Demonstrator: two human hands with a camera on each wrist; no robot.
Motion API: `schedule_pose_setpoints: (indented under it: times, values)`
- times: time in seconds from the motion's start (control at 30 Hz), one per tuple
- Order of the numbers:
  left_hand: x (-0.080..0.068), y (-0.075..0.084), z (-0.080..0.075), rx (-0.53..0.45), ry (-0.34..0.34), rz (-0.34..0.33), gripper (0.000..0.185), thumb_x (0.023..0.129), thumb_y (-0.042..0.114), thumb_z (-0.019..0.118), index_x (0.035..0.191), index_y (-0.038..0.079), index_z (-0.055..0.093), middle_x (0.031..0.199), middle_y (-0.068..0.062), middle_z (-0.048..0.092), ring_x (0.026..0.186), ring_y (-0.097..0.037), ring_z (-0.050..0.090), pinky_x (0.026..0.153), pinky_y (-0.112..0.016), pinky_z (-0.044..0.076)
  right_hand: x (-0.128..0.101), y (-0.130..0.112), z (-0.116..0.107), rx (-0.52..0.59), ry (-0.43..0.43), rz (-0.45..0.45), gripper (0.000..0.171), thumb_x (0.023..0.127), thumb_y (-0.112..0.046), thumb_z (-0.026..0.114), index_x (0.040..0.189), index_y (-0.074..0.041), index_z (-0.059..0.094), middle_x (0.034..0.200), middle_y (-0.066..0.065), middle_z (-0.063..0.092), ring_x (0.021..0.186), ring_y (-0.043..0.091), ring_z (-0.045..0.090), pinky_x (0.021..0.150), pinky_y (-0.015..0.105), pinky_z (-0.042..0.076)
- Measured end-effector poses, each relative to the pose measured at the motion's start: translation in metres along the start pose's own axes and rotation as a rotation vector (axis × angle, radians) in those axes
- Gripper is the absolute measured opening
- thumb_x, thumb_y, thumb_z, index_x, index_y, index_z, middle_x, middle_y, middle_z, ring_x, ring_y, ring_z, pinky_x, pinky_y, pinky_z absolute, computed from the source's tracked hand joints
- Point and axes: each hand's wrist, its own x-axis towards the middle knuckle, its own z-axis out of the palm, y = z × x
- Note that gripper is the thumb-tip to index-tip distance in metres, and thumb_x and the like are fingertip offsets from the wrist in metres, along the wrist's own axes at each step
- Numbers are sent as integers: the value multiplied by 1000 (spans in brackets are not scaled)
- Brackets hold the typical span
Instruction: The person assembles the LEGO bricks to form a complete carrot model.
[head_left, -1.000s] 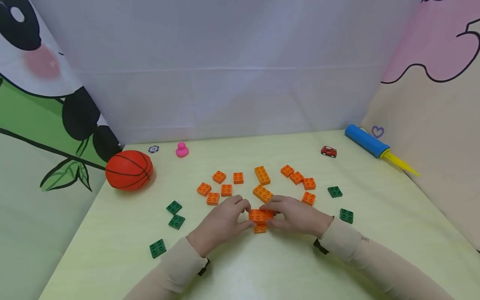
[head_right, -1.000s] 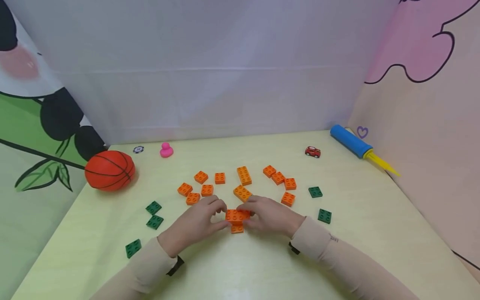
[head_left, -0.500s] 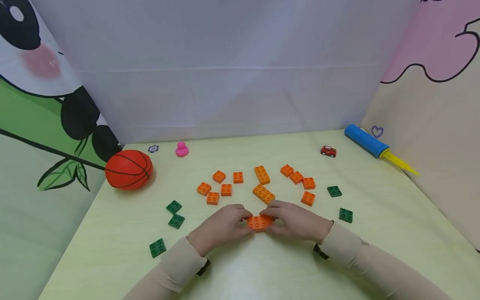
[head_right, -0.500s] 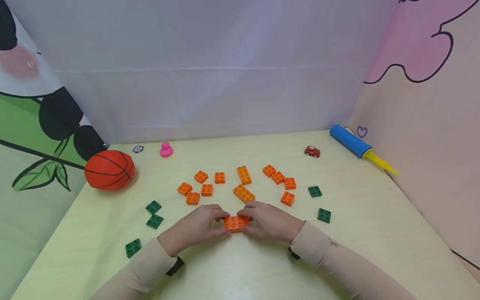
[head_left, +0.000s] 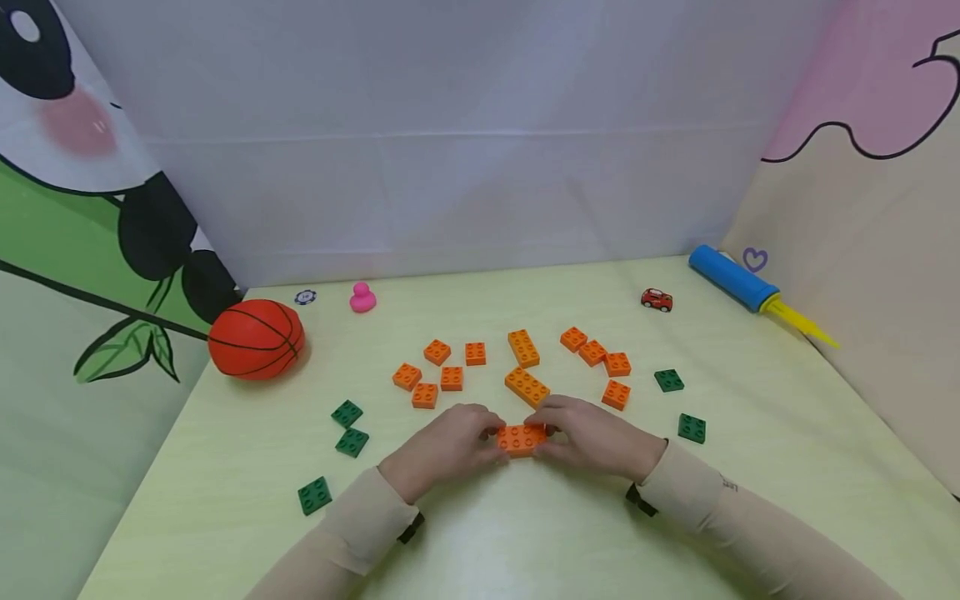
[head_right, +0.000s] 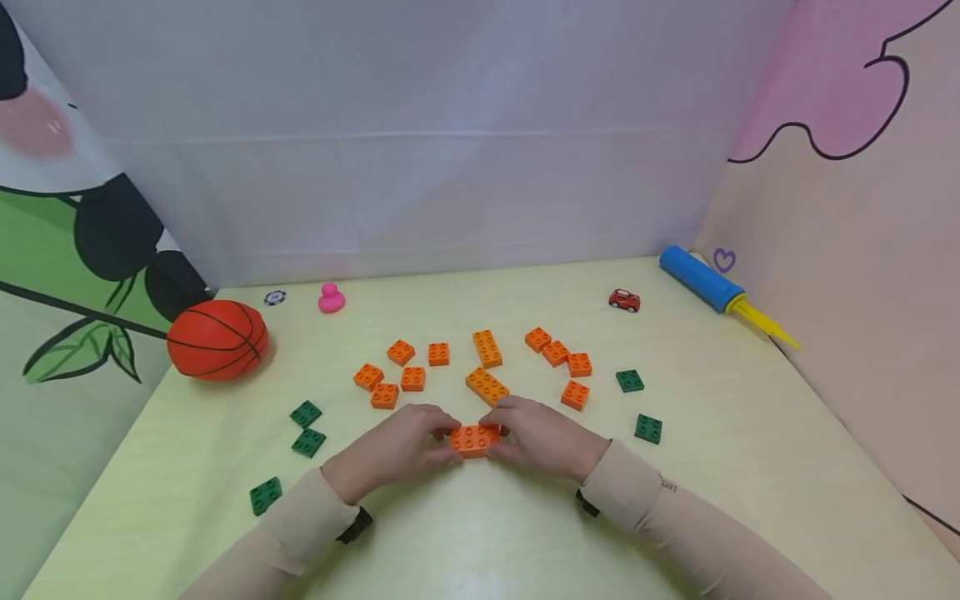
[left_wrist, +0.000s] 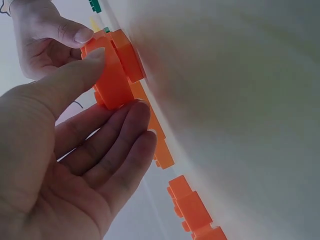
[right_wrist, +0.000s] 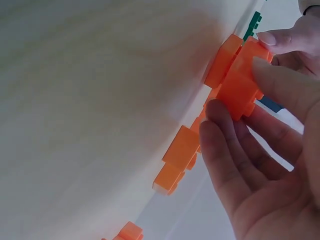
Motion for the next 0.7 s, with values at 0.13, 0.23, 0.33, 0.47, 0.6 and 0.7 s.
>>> schedule_pose_setpoints:
  times: [0.13,0.23,0.33,0.47,0.6,0.7]
  values:
    - [6,-1,-1,-17,-14,-13,36,90,30,76,117,7,72,107,-1,72,95,-15,64,91,-34,54,2,2,-2,17,-4,25,34,93,-31,72,123,-14,70,115,-6,64,104,11,59,93,33,52]
    - [9,-1,-1,-22,-23,-15,33,90,30,76,115,8,73,103,1,72,91,-12,63,88,-32,54,3,3,-3,24,-14,30,34,93,-31,72,122,-14,70,115,-6,64,103,11,59,93,34,52]
    - [11,-1,0,-30,-32,-14,31,90,30,76,112,9,73,98,3,70,83,-10,59,82,-29,53,3,5,-4,27,-17,38,33,93,-31,72,122,-14,70,115,-6,64,103,11,59,93,34,52]
    - [12,0,-3,-54,-37,-23,30,88,28,78,110,9,74,93,5,68,78,-10,56,76,-26,51,4,5,-4,30,-22,55,34,92,-31,73,122,-15,70,118,-5,64,107,13,59,96,36,52]
    - [13,1,-5,-78,-25,-30,27,86,26,80,107,10,74,88,7,66,76,-11,55,73,-25,49,6,4,-7,16,-38,60,34,92,-32,74,121,-15,70,119,-4,65,107,14,60,95,35,52]
    - [14,2,-4,-97,-27,-37,24,86,26,80,104,11,74,84,8,64,75,-11,55,71,-25,48,10,4,-13,31,-40,76,32,92,-31,74,119,-15,72,112,-6,66,98,12,61,86,31,54]
